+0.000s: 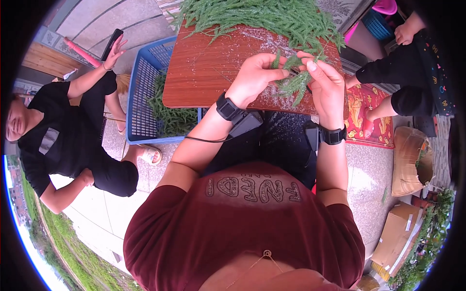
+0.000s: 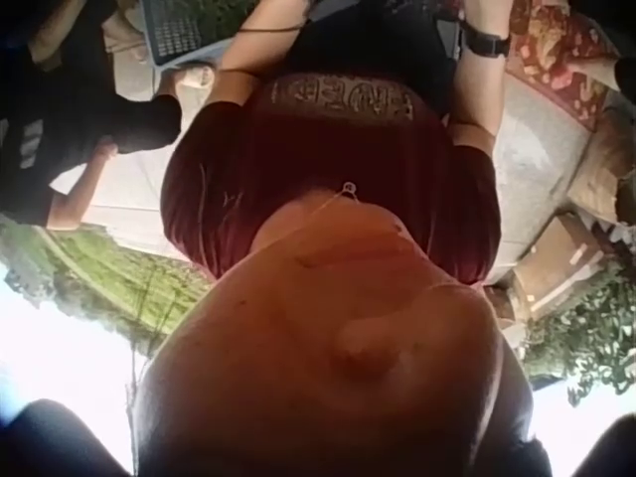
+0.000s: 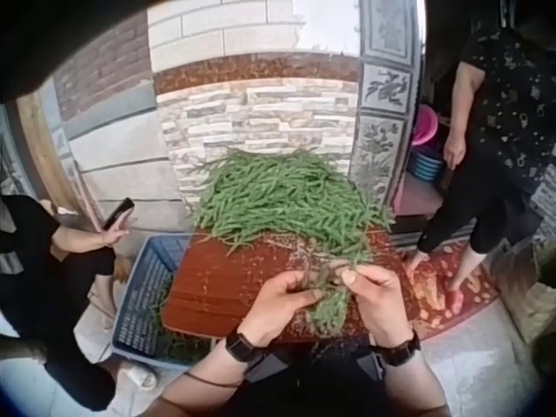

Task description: Trimming small sprigs from larger plant branches using scissors.

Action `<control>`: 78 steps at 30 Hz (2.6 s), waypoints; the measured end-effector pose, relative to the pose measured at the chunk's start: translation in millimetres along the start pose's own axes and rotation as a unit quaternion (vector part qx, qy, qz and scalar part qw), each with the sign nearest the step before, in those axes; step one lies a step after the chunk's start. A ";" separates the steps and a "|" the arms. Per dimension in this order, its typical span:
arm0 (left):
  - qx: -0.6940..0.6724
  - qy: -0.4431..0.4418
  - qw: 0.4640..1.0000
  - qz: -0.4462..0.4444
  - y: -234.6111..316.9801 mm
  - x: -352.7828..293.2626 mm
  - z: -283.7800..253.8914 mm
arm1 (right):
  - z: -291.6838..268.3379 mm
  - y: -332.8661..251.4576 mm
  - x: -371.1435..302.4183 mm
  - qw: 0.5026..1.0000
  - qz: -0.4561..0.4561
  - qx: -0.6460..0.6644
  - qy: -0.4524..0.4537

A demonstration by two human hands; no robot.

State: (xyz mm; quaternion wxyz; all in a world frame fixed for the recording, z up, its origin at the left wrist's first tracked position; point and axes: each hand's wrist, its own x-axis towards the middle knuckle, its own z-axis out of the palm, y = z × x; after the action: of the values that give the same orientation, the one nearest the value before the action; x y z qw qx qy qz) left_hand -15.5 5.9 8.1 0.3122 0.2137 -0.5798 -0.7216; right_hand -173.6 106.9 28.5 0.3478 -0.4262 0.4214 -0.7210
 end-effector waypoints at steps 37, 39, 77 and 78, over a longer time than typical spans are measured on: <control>-0.369 0.085 0.926 0.002 -10.9 13.6 -33.6 | 19.7 1.1 -11.3 0.827 -0.142 -0.374 -0.397; -0.332 0.110 0.937 0.012 -7.3 11.1 -24.6 | 20.8 1.6 -10.8 0.825 -0.143 -0.367 -0.404; 0.184 0.196 0.940 0.212 -9.3 -1.0 9.1 | 16.4 4.6 -8.8 0.998 0.060 -0.033 0.007; 0.184 0.196 0.940 0.211 -9.3 -2.0 9.8 | 18.4 4.0 -9.7 0.997 0.069 -0.024 -0.002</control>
State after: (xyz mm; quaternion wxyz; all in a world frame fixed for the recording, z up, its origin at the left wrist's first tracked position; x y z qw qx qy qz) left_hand -22.5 15.4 1.3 0.5200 0.2775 -0.6616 -0.4636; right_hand -152.5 107.8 27.0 0.3875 -0.4056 0.4665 -0.6839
